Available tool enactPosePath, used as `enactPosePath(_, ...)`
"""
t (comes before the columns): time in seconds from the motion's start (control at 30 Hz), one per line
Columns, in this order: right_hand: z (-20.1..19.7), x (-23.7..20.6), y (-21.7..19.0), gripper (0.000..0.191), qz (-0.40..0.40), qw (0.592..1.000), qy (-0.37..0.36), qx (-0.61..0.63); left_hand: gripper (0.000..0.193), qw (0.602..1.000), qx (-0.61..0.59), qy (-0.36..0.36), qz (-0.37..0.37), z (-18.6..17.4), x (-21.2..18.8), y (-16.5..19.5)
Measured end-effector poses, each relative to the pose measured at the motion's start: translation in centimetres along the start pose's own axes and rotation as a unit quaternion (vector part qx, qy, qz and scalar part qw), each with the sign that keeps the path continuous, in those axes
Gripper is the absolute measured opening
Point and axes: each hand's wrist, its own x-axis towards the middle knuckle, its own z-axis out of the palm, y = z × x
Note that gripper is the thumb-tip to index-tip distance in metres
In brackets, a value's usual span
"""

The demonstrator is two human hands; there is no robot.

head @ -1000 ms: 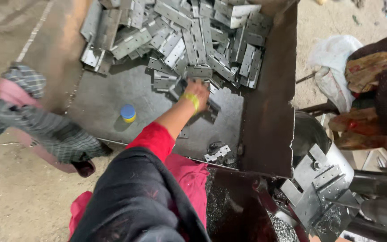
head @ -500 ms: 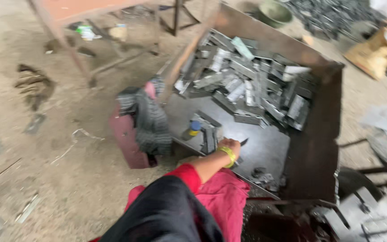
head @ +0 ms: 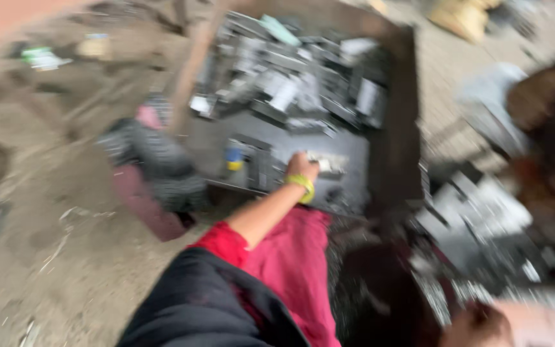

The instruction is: The person repeatedly places metal hinge pieces into a press machine, operates the lever to punch holes, and removes the processed pieces. The cycle continues with multiple hinge units handled one at a time.

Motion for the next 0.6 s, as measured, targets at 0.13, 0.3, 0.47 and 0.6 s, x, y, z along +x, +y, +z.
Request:
enactPosePath(0.13, -0.3, -1.9, 1.9, 0.026, -0.032, 0.992, 0.036, -0.114, 0.030, 0.971, -0.095, -0.060, 0.212, 4.9, -3.4, 6.7)
enactPosePath(0.3, -1.6, -1.9, -0.5, 0.025, 0.010, 0.998, -0.005, -0.065, 0.044, 0.742, 0.126, -0.020, 0.658, 8.3, -7.9, 10.4)
enactPosePath(0.47, -2.7, -1.6, -1.7, 0.027, 0.020, 0.997, -0.014, -0.076, 0.030, 0.726, 0.204, -0.167, 0.635, 9.4, -9.5, 9.2)
enactPosePath(0.6, -2.4, -1.7, -1.7, 0.025, 0.040, 0.998, -0.025, -0.049, 0.034, 0.719, 0.091, -0.119, 0.678, 10.3, -9.8, 8.6)
